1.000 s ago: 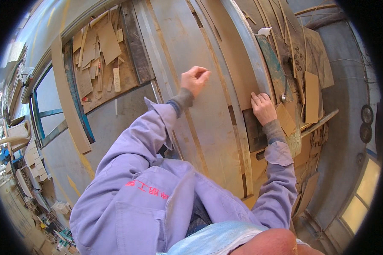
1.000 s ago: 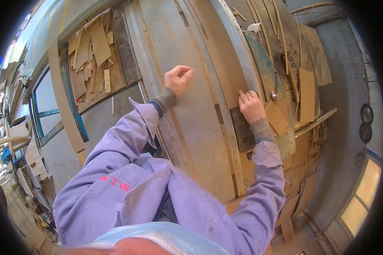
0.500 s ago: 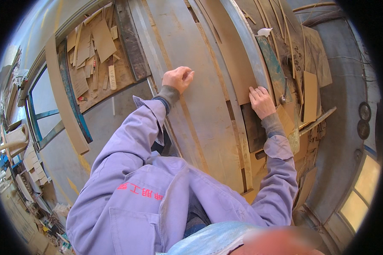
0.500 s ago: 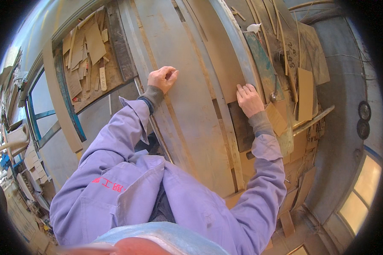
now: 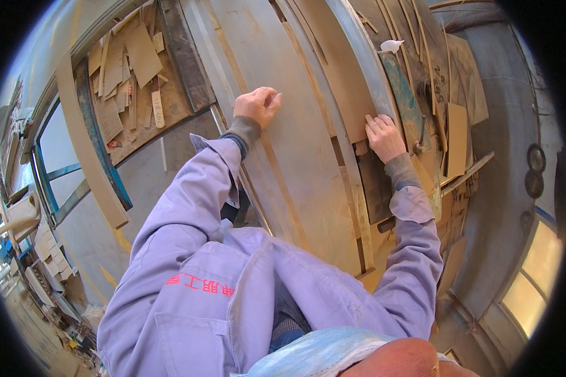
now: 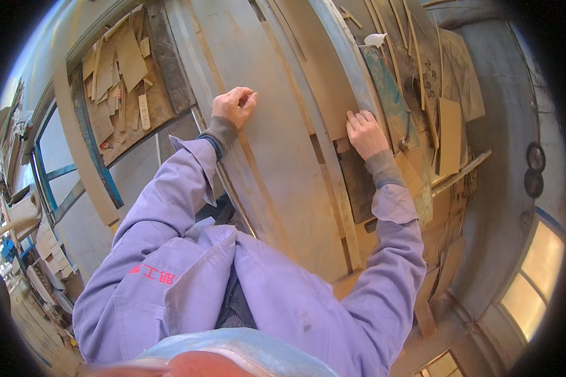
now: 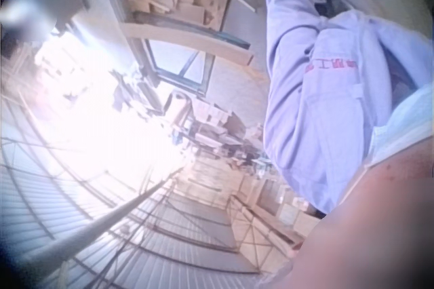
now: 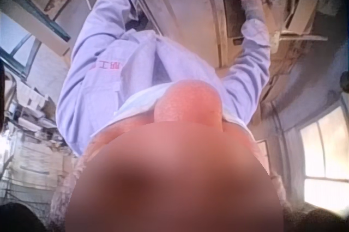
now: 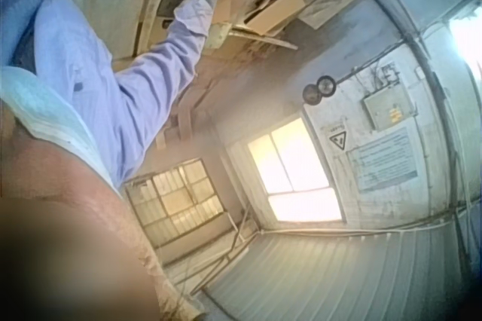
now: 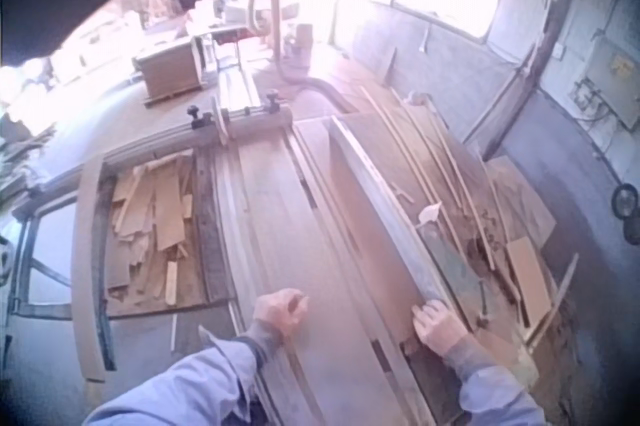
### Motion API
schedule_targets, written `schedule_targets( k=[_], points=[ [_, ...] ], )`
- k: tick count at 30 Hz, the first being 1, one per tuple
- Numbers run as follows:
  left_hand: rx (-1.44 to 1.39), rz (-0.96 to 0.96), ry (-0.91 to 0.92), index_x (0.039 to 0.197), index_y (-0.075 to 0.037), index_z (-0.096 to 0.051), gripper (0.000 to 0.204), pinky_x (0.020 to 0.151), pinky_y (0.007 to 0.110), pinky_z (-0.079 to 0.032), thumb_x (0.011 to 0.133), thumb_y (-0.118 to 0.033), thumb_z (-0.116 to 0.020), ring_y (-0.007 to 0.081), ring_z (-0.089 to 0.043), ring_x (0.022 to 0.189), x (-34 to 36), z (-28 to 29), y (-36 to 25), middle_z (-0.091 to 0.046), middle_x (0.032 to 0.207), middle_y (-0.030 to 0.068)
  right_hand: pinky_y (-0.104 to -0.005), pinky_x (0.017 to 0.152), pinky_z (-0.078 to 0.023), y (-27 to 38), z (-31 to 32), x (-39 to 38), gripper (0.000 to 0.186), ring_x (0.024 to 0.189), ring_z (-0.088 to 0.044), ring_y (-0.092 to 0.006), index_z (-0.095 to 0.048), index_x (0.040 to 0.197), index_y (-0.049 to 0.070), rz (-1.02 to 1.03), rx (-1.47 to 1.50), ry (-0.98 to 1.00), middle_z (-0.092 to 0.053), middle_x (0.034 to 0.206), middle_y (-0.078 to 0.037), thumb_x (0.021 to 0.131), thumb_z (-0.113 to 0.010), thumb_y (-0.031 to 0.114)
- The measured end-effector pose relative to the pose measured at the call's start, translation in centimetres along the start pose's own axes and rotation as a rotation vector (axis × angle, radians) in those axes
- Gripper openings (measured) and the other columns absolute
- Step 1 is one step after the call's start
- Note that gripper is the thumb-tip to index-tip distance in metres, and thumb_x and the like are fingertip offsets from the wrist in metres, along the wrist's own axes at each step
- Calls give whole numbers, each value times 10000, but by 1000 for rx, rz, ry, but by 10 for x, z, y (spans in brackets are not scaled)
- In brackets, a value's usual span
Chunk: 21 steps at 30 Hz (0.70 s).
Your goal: The person repeatedly picks up rectangular wooden boards and feeds them through a table saw to cut them. After each cut, the person removes the board and places it aside, then repeats the process with another board from a nearby stack.
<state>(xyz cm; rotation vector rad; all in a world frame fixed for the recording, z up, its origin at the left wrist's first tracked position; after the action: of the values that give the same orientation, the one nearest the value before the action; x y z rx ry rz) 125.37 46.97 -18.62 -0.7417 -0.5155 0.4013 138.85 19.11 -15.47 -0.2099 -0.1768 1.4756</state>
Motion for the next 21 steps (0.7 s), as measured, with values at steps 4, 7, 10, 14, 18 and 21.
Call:
schedule_targets(
  k=[4, 7, 10, 14, 18, 21],
  points=[
    [-7, -6, -3, 882, -55, -697, 130, 620, 288, -564, 853, -178, -726, 184, -704, 652, -6, -12, 13, -713, 759, 79, -382, 1020, -443, 4, -22, 1, 252, 1052, -623, -264, -695, 970, -41, 8, -8, 13, -672, 1178, -166, 793, -588, 102],
    [1, -10, 2, 884, -55, -699, 138, 621, 289, -566, 854, -187, -726, 188, -706, 655, -6, -11, 13, -715, 763, 81, -378, 1013, -447, 4, -22, 0, 254, 1047, -623, -264, -698, 968, -45, 10, -24, 15, -675, 1169, -166, 794, -585, 101],
    [11, -27, 1, 885, -59, -701, 142, 621, 292, -567, 853, -195, -728, 192, -707, 655, -5, -4, 7, -715, 763, 84, -376, 1007, -450, 4, -13, 1, 256, 1043, -624, -266, -698, 967, -51, -2, 2, 11, -679, 1154, -170, 793, -582, 98],
    [-6, -20, -9, 882, -63, -703, 141, 623, 295, -567, 854, -199, -728, 196, -705, 650, -4, 4, 5, -713, 757, 88, -377, 1003, -452, 5, -5, 3, 259, 1040, -623, -271, -698, 968, -52, 1, 9, 18, -678, 1152, -174, 791, -582, 98],
    [-15, -11, 1, 873, -63, -700, 143, 620, 294, -563, 855, -201, -728, 198, -702, 646, -6, 4, 10, -706, 745, 96, -381, 1001, -452, 8, -6, 5, 257, 1037, -623, -273, -697, 961, -51, -4, 21, 21, -679, 1151, -176, 790, -578, 100],
    [-16, -11, -3, 863, -60, -697, 149, 614, 293, -559, 856, -206, -729, 198, -699, 640, -7, 4, 14, -701, 734, 96, -383, 1003, -451, 10, -9, 7, 258, 1036, -623, -275, -698, 958, -50, -5, 26, 22, -680, 1149, -176, 792, -573, 104]
  ],
)
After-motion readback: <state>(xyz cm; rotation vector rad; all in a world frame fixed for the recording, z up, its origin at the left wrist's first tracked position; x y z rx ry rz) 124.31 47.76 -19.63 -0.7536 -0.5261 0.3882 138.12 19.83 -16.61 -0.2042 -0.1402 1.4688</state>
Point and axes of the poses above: each hand's wrist, its own x-axis towards the middle knuckle, its own z-axis out of the back of the hand, y = z × x, the point moved 8 cm from there along x, towards the middle knuckle
